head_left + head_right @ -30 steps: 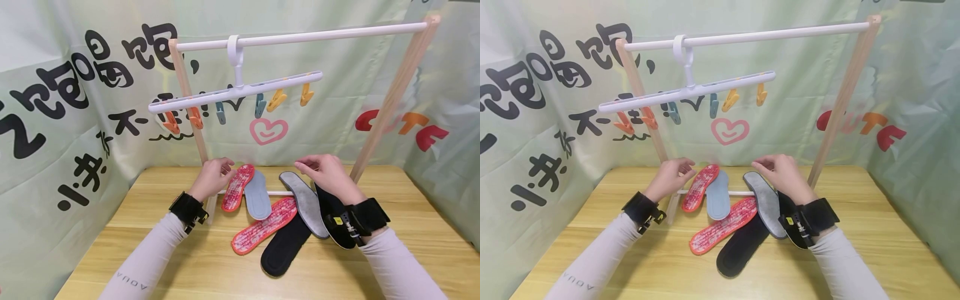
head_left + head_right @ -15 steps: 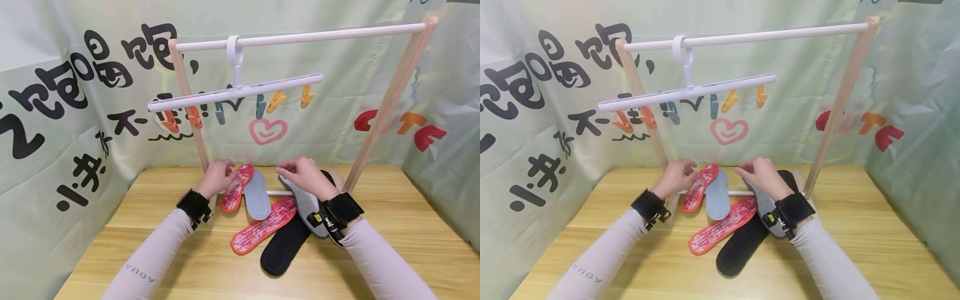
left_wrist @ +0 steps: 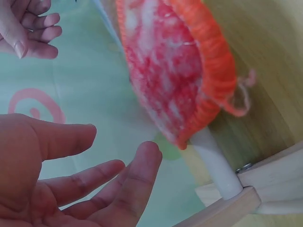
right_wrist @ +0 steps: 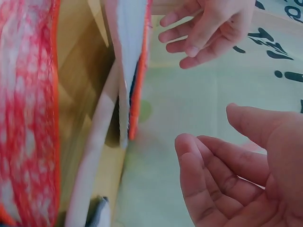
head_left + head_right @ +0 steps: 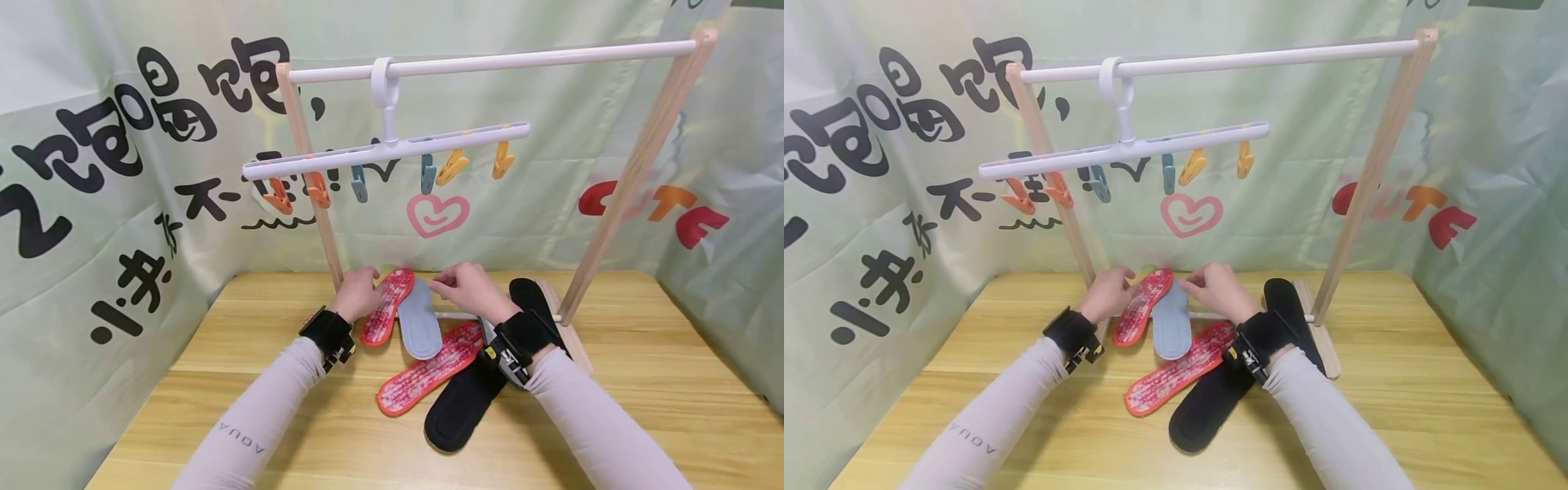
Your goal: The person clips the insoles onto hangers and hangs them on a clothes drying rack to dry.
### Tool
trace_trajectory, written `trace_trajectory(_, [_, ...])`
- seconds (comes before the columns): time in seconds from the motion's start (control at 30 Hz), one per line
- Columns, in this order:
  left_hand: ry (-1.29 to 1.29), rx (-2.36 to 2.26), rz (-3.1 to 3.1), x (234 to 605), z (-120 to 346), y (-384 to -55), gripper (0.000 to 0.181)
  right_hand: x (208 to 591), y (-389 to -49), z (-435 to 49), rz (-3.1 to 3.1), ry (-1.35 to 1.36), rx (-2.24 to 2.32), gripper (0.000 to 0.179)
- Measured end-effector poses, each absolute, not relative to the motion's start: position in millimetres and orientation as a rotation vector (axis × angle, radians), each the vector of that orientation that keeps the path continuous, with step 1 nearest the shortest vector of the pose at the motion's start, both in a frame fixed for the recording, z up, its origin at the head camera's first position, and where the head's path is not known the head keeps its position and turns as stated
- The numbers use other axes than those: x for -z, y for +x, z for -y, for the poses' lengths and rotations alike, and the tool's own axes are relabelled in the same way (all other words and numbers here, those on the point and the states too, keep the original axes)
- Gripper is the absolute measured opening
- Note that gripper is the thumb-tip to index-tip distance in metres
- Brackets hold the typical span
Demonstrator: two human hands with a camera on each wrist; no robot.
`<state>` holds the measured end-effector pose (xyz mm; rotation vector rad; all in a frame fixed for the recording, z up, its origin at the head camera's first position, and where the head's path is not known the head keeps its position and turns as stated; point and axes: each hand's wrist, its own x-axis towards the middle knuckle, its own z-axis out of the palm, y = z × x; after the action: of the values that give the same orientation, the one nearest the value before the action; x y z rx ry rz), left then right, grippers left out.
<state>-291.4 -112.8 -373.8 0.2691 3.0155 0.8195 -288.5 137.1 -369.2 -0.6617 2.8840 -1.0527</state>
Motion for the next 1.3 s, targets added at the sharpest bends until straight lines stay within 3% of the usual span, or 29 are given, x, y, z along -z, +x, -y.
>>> trace_trajectory(0.23, [0.271, -0.777, -3.016, 378, 109, -294, 0.038, 375, -293, -120, -2.821, -0.646, 1.036, 0.032])
trace_trajectory(0.53, [0.298, -0.762, -3.025, 382, 108, -297, 0.021, 378, -299, -101, -2.773, -0.580, 0.967, 0.032])
trace_trajectory(0.93, [0.172, -0.678, -3.003, 394, 108, -311, 0.036, 385, -312, -87, -2.756, -0.551, 0.901, 0.037])
trace_trajectory(1.3, [0.159, -0.632, -3.036, 396, 106, -312, 0.029, 393, -318, -82, -2.761, -0.522, 0.869, 0.054])
